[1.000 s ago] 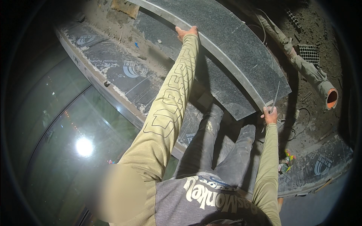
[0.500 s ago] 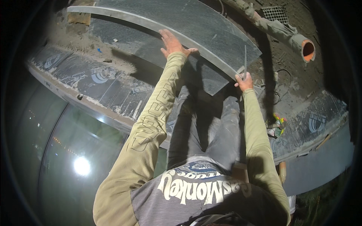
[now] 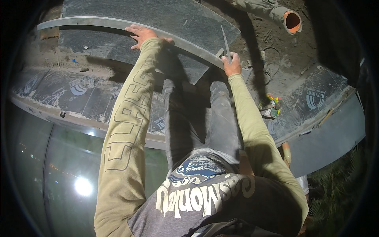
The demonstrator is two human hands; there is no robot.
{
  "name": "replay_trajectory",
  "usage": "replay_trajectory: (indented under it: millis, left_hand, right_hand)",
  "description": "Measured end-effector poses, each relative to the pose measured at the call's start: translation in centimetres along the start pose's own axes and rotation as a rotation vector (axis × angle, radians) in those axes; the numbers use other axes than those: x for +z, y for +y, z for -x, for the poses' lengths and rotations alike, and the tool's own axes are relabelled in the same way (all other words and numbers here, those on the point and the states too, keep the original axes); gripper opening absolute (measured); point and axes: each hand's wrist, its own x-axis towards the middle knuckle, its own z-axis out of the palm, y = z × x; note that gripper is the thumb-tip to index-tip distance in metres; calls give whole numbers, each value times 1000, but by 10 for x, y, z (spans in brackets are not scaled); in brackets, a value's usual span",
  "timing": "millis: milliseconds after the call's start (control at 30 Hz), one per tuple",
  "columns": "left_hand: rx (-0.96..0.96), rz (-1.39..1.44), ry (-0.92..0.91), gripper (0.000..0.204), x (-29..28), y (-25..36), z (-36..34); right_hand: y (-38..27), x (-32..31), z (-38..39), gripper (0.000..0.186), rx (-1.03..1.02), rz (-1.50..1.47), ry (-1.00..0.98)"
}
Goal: The person measures and marks a large rectangular tile using a straight metal bar and a marker, then uses an angle grinder to cut the tile along the marked line. The person handles the tile and tools repeatedly to align and cut the material.
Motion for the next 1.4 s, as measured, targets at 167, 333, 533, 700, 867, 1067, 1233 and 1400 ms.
replay_trajectory:
  millis: [167,333,533,700,867,1067,1233,1400]
  left_hand:
    - [34,41,-3,167,-3,-18,1]
    - [65,56,-8,164,-5,-10,6]
    - [17,87,0,161,-6,-9,-1]
    - [-15,54,-21,160,-12,-10,5]
    - [4,-7,-100,160,-18,2,8]
    - [13,50,-55,160,-23,-10,12]
    - [61,56,-29,162,-9,-5,5]
    - [63,16,17,164,-5,-11,7]
  right_hand:
    - [-17,-19,6,48,25,-32,-268]
    - [-28,2,-7,56,200,-94,-412]
    - [-20,16,-18,62,118,0,-448]
    - [-22,10,-21,56,39,74,-443]
    - [-14,0,-16,49,-40,-8,-363]
    - [-30,4,-20,54,165,-6,-410]
    - [2,8,-17,61,112,-130,-370]
    - [-20,3,-11,61,199,-231,-442]
